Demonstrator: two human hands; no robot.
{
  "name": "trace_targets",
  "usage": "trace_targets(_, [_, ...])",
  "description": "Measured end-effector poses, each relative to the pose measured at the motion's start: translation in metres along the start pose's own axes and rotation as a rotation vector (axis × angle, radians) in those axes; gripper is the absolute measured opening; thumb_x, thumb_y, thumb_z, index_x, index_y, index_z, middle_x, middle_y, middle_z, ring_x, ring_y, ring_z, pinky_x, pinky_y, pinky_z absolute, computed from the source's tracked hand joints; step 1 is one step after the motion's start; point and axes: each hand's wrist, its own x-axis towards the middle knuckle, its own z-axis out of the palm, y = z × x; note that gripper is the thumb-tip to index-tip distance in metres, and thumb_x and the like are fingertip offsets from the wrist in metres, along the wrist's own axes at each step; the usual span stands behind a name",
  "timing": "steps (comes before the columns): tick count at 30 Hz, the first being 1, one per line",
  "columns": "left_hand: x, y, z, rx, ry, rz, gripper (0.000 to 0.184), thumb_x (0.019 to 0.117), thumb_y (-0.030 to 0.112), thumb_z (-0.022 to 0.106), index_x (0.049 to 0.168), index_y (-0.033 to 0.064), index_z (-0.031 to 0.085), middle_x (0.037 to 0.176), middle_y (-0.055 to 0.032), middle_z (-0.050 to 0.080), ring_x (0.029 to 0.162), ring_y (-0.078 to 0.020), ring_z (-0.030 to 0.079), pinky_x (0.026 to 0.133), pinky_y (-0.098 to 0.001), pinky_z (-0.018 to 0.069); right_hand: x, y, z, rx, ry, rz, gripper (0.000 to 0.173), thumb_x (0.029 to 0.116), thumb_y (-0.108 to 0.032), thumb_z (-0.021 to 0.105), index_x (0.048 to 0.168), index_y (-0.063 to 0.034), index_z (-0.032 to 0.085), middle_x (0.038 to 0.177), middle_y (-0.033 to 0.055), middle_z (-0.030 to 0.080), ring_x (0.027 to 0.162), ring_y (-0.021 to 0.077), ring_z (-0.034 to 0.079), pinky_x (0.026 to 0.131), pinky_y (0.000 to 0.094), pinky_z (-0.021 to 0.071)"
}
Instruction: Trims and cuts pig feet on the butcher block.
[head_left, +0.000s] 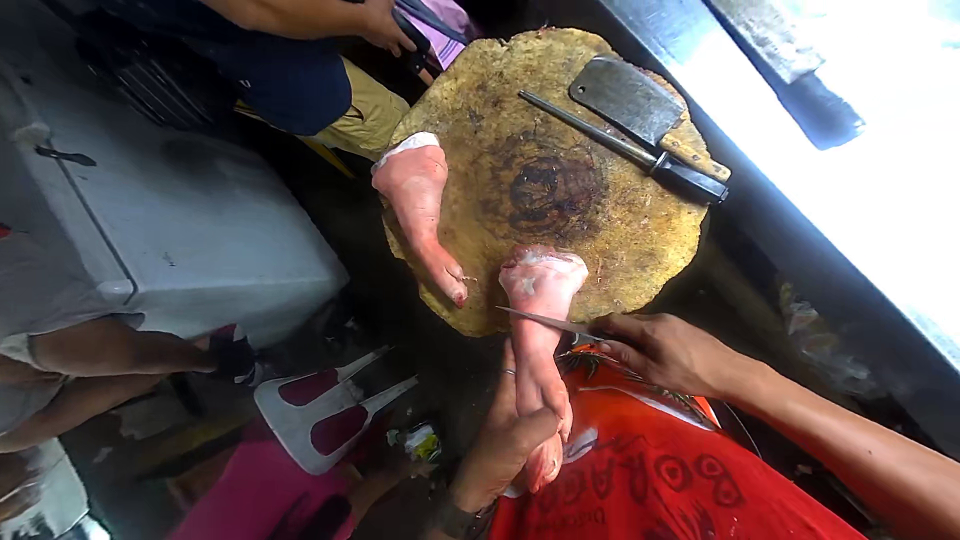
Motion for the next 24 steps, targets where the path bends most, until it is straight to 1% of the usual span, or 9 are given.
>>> trace_targets(2, [0.001, 0.000, -0.002, 0.054, 0.006, 0.012, 0.109, 0.0797, -0.006, 0.065, 0.163, 0.0100, -0.004, 0.109, -0.0116, 0.064, 0.082, -0.0156, 0.069, 0.070, -0.0297, 0.0605, 0.011, 0.009, -0.002, -0.007, 0.002, 0.013, 0.044, 0.1074, -0.053, 0.041, 0.132, -0.0248, 0.064, 0.084, 0.0040, 0.068, 0.072, 0.0204, 0.066, 0.067, 0.0479, 0.0565])
trace_targets(5, [0.001, -0.003, -0.008, 0.135, 0.011, 0.036, 0.109, 0.0798, -0.001, 0.067, 0.164, 0.0083, -0.002, 0.119, -0.0129, 0.063, 0.089, -0.0162, 0.069, 0.076, -0.0308, 0.0609, 0.038, 0.037, -0.021, -0.098, 0.018, 0.176, 0.034, 0.1082, -0.043, 0.048, 0.131, -0.0229, 0.064, 0.084, 0.0105, 0.070, 0.075, 0.0302, 0.069, 0.069, 0.0579, 0.0554])
trace_targets(8, [0.002, -0.008, -0.011, 0.193, 0.044, 0.064, 0.106, 0.0803, 0.003, 0.069, 0.164, 0.0087, 0.004, 0.104, -0.0120, 0.066, 0.074, -0.0175, 0.067, 0.062, -0.0316, 0.0594, 0.045, 0.030, -0.038, -0.172, 0.030, 0.115, 0.035, 0.1076, -0.046, 0.046, 0.128, -0.0244, 0.064, 0.079, 0.0045, 0.067, 0.069, 0.0230, 0.066, 0.064, 0.0509, 0.0549])
trace_targets(10, [0.001, -0.011, -0.011, 0.298, 0.084, 0.071, 0.106, 0.0794, 0.007, 0.072, 0.164, 0.0086, 0.009, 0.117, -0.0100, 0.066, 0.085, -0.0140, 0.069, 0.072, -0.0302, 0.0611, 0.041, 0.008, -0.041, -0.168, -0.049, -0.004, 0.039, 0.1068, -0.050, 0.044, 0.129, -0.0263, 0.065, 0.084, 0.0009, 0.068, 0.072, 0.0172, 0.067, 0.067, 0.0458, 0.0566])
trace_targets(12, [0.001, -0.013, -0.011, 0.403, 0.105, 0.069, 0.108, 0.0790, 0.013, 0.075, 0.164, 0.0062, 0.009, 0.144, -0.0094, 0.056, 0.118, -0.0091, 0.063, 0.099, -0.0278, 0.0553, 0.046, -0.001, -0.045, -0.181, -0.133, -0.062, 0.037, 0.1072, -0.048, 0.045, 0.128, -0.0259, 0.065, 0.085, 0.0007, 0.068, 0.073, 0.0162, 0.066, 0.068, 0.0442, 0.0562])
trace_targets(15, [0.003, -0.017, -0.010, 0.454, 0.129, 0.087, 0.109, 0.0775, 0.017, 0.077, 0.163, 0.0040, 0.012, 0.152, -0.0108, 0.049, 0.131, -0.0090, 0.055, 0.108, -0.0282, 0.0492, 0.065, 0.014, -0.063, -0.310, -0.095, 0.021, 0.026, 0.1067, -0.036, 0.053, 0.121, -0.0204, 0.067, 0.079, 0.0063, 0.069, 0.071, 0.0256, 0.069, 0.065, 0.0532, 0.0567])
trace_targets(18, [0.004, -0.016, -0.008, 0.451, 0.178, 0.102, 0.105, 0.0768, 0.019, 0.078, 0.162, 0.0050, 0.018, 0.143, -0.0095, 0.056, 0.119, -0.0089, 0.062, 0.100, -0.0286, 0.0548, 0.071, 0.005, -0.078, -0.438, -0.066, 0.053, 0.023, 0.1060, -0.041, 0.052, 0.115, -0.0245, 0.065, 0.074, 0.0018, 0.065, 0.067, 0.0224, 0.067, 0.059, 0.0499, 0.0548])
trace_targets(21, [0.003, -0.012, -0.006, 0.505, 0.231, 0.090, 0.099, 0.0777, 0.021, 0.078, 0.160, 0.0072, 0.025, 0.135, -0.0087, 0.060, 0.112, -0.0085, 0.065, 0.094, -0.0293, 0.0575, 0.056, -0.033, -0.087, -0.437, -0.192, -0.124, 0.027, 0.1050, -0.047, 0.049, 0.117, -0.0292, 0.067, 0.080, -0.0044, 0.066, 0.071, 0.0133, 0.067, 0.063, 0.0421, 0.0571])
trace_targets(24, [-0.001, -0.012, -0.006, 0.645, 0.253, 0.037, 0.096, 0.0807, 0.028, 0.076, 0.160, 0.0103, 0.025, 0.143, -0.0100, 0.056, 0.120, -0.0109, 0.061, 0.099, -0.0336, 0.0546, 0.056, -0.059, -0.097, -0.563, -0.283, -0.158, 0.029, 0.1049, -0.049, 0.047, 0.116, -0.0315, 0.067, 0.078, -0.0048, 0.065, 0.070, 0.0135, 0.066, 0.062, 0.0414, 0.0559])
